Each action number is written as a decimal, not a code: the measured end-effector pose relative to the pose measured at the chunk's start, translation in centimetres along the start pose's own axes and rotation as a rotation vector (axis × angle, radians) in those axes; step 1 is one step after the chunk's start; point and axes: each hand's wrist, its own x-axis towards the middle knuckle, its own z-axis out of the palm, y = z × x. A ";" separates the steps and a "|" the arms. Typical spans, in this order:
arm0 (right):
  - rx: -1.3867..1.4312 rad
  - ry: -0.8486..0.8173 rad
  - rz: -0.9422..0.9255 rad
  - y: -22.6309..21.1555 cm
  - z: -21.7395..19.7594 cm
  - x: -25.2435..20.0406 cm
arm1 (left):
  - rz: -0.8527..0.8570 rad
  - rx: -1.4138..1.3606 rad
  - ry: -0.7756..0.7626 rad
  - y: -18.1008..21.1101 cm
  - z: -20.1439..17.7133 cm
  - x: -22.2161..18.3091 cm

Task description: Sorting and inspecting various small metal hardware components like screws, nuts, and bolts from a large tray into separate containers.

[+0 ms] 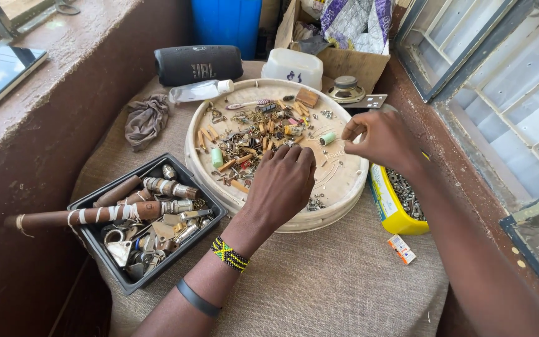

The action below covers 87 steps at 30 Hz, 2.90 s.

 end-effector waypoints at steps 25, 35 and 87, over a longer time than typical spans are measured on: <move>1.111 0.389 -0.133 -5.1 6.2 -4.7 | -0.095 -0.263 0.215 0.1 -0.1 0.3; 0.943 0.543 -0.198 -4.5 3.8 -5.6 | -0.254 -0.511 0.229 0.8 -0.6 0.6; 0.389 0.573 0.086 7.3 1.7 -6.5 | -0.063 -0.252 0.118 1.1 1.1 0.0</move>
